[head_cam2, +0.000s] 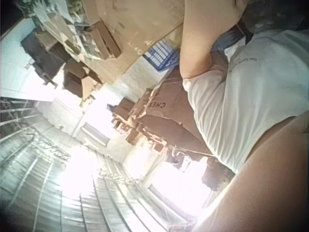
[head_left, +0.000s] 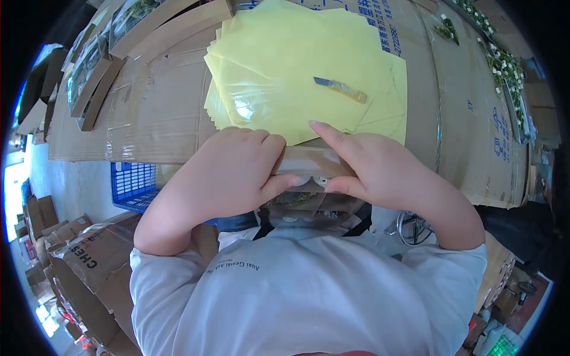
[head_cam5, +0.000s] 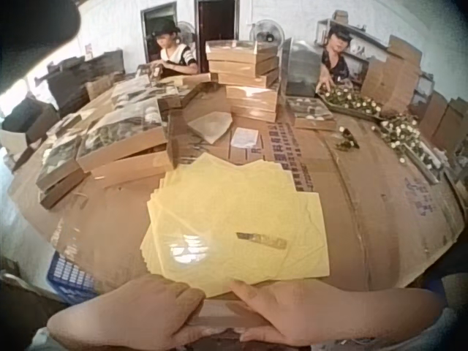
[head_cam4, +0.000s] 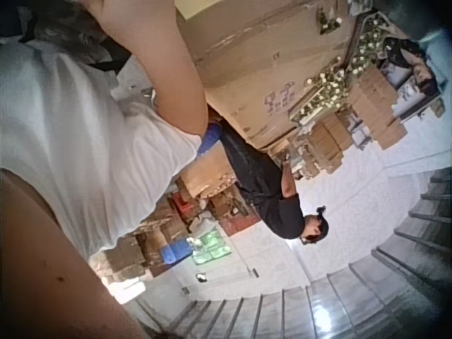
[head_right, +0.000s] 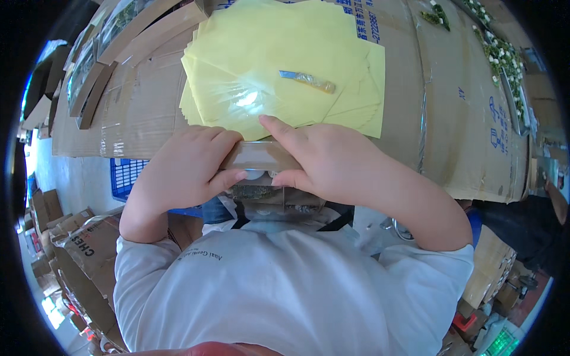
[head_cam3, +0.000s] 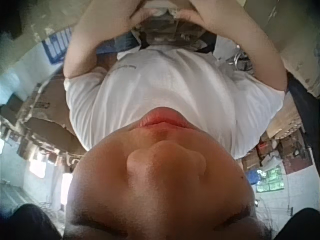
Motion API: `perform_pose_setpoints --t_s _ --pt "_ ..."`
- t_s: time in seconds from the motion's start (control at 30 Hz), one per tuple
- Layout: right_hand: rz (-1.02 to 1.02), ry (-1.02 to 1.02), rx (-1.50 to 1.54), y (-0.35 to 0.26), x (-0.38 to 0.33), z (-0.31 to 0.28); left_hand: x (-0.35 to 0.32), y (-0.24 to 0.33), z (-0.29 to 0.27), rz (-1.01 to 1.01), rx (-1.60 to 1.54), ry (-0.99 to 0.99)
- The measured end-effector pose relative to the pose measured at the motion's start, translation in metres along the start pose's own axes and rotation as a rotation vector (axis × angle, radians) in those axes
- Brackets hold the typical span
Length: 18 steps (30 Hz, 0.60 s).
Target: Packing decorative items and tissue paper into partitioned gift boxes in a workshop environment.
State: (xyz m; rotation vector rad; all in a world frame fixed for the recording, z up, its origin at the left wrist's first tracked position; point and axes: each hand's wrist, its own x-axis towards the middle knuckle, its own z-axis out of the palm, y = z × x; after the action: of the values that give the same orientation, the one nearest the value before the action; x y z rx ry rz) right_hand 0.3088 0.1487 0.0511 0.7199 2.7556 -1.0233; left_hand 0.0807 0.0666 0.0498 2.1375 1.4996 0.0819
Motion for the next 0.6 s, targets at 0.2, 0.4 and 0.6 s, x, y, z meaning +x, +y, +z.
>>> perform_pose_setpoints --t_s 0.2,0.4,0.6 --pt "-0.019 0.011 -0.086 -0.005 -0.001 -0.010 0.009 0.011 0.002 0.052 -0.101 -0.036" --pt "0.067 0.278 0.740 0.002 0.027 0.003 -0.005 0.019 0.009 -0.016 -0.238 0.068" --pt "0.281 0.117 1.062 -0.001 0.034 0.010 -0.016 0.009 0.015 0.026 -0.360 0.173"
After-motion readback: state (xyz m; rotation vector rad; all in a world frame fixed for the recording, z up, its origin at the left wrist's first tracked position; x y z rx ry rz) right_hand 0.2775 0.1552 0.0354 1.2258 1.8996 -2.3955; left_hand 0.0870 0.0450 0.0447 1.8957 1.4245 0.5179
